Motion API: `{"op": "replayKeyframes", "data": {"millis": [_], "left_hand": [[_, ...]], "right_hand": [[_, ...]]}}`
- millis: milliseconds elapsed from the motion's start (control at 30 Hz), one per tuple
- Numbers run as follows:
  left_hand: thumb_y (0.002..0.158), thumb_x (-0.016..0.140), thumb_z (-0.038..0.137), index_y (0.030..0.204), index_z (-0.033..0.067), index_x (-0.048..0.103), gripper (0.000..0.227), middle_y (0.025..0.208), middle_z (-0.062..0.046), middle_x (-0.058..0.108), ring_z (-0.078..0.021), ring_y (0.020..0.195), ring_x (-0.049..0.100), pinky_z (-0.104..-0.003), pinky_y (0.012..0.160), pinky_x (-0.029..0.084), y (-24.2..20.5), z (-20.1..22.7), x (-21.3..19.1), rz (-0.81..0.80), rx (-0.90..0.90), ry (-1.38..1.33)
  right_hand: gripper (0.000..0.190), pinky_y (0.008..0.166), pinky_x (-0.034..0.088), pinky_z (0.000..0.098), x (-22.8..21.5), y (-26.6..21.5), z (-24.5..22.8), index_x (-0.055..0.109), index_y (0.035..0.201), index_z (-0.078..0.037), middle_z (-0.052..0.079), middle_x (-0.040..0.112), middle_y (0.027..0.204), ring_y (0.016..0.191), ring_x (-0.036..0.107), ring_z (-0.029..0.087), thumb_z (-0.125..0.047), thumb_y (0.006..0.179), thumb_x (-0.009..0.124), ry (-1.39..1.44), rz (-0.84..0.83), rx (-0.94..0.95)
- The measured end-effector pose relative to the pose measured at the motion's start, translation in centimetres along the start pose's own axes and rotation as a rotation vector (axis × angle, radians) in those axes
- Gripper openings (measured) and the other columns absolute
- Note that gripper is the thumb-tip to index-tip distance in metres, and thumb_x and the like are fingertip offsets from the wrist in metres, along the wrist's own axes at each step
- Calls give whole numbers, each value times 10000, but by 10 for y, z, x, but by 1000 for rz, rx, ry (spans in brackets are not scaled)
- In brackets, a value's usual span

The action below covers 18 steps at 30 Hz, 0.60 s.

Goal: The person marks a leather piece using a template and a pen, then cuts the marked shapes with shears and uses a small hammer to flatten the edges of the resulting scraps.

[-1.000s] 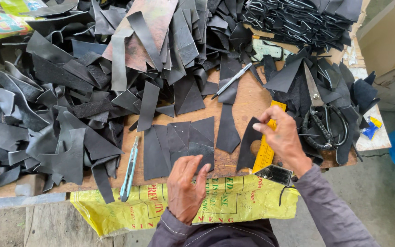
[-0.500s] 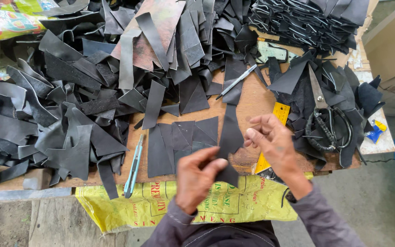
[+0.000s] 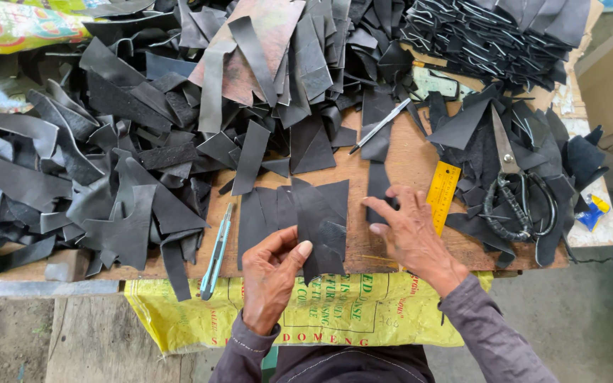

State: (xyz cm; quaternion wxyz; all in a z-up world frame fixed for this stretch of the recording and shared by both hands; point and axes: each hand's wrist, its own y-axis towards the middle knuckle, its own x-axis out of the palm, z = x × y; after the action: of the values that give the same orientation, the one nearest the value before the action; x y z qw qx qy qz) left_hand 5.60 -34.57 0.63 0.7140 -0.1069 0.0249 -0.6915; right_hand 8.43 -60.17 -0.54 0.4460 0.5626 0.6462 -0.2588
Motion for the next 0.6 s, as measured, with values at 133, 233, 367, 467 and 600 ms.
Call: {"op": "replayKeyframes", "data": {"millis": [133, 233, 367, 467, 600], "left_hand": [[857, 790, 67, 1189, -62, 734, 360, 936, -56, 759, -68, 782, 669, -216, 705, 572, -2, 0, 4, 10, -25, 32], [849, 805, 76, 1186, -58, 735, 369, 925, -49, 750, -62, 781, 666, -216, 702, 576, -2, 1, 5, 16, -2, 72], [856, 802, 76, 1181, -64, 736, 360, 929, -51, 750, -62, 795, 672, -213, 721, 575, -4, 0, 1, -4, 10, 3], [858, 797, 75, 1174, -56, 738, 347, 937, -47, 758, -58, 805, 684, -211, 738, 585, -5, 0, -3, -2, 24, 34], [852, 800, 71, 1172, -51, 748, 346, 929, -53, 759, -63, 791, 674, -219, 716, 576, -7, -2, -7, 16, 10, 46]], "right_hand": [[503, 983, 411, 470, -3, -2, 7, 644, 1310, -198, 173, 469, 1225, 1114, 460, 355, -145, 826, 769, -2, 3, 87], [500, 983, 394, 479, -5, -1, 9, 660, 1273, -191, 180, 459, 1220, 1118, 459, 359, -141, 792, 788, -20, 43, 85], [551, 977, 381, 485, -8, -5, 12, 663, 1258, -171, 200, 441, 1237, 1141, 448, 373, -122, 729, 807, 2, 86, 12], [546, 962, 401, 468, -8, -10, 9, 658, 1276, -186, 195, 445, 1225, 1065, 459, 342, -124, 753, 802, 8, -8, 58], [568, 944, 419, 455, -2, -31, -10, 647, 1308, -210, 181, 471, 1206, 996, 477, 309, -119, 765, 786, 8, -105, 86]]}}
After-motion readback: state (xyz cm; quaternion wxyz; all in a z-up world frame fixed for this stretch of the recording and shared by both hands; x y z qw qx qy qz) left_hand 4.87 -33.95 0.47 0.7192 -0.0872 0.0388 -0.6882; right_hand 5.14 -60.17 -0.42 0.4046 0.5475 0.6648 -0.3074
